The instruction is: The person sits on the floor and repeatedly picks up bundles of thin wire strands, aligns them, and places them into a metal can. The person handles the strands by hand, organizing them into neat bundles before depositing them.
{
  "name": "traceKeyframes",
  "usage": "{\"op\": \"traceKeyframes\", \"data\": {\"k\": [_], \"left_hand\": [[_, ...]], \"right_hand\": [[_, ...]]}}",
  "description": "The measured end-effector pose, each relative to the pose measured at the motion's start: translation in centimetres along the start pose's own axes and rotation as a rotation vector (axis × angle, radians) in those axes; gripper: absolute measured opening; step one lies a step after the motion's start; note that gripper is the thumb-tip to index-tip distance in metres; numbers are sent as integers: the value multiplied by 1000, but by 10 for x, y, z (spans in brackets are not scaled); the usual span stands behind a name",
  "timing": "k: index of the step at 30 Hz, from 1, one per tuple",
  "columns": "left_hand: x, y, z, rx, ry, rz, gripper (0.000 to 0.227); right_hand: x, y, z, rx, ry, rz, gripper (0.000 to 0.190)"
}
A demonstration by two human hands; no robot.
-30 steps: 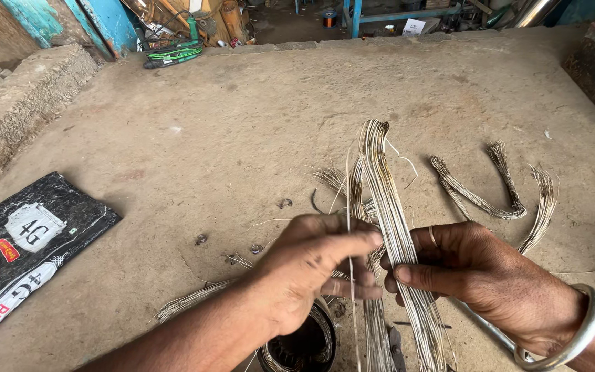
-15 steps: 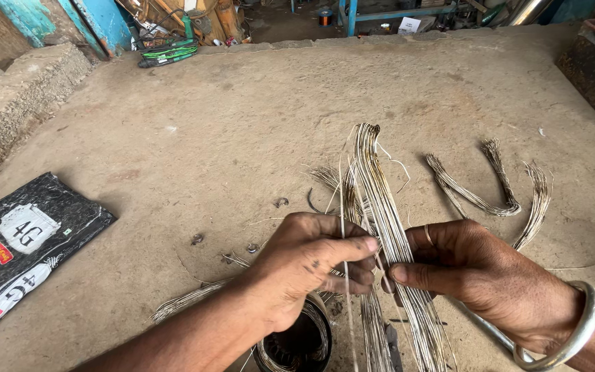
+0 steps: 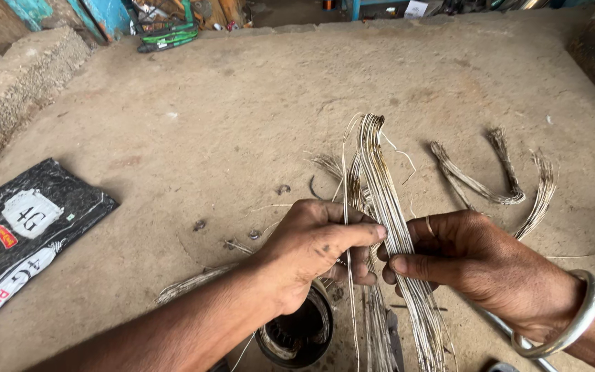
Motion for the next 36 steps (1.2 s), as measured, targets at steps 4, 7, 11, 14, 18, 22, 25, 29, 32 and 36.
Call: {"op": "traceKeyframes", "data": {"k": [4,7,11,14,18,22,25,29,32,36], "left_hand": [[2,0,0,-12,11,-55,13],[-2,-2,1,-12,-42,5,11],[-12,-7,-3,-82,-27,-30,14],[-7,-7,-6,-104,24,-100,14],[-5,-2,-4,95,-70,64,15],[1,-5,-3,100,-18,31,21],[-1,-4,-3,86,-4,29,21],[-6,-6,1,28,24,-3,22],[-9,-6,1,-14,79,-5,17],[-4,8,-9,-16,134,39,17]], "right_hand": [[1,-2,1,-33,-29,62,29],[5,-3,3,-28,-14,44,28],[15,-7,3,-82,-179,59,29],[22,-11,2,-47,-203,-66,29],[13,-15,0,-260,-136,122,28],[13,-13,5,-224,-83,99,30],[14,-11,8,-207,-93,97,30],[25,-12,15,-195,-74,73,28],[34,-11,19,-206,-89,115,26],[32,-5,17,-302,-203,308,21]]}}
Point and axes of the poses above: each hand's wrist, its own y-axis towards the middle knuckle, its own z-axis out of the palm, x = y × z, the point moved 3 cm from there along y, towards the middle knuckle, and after that the axes turned 12 degrees about x, right-handed, at the moved point
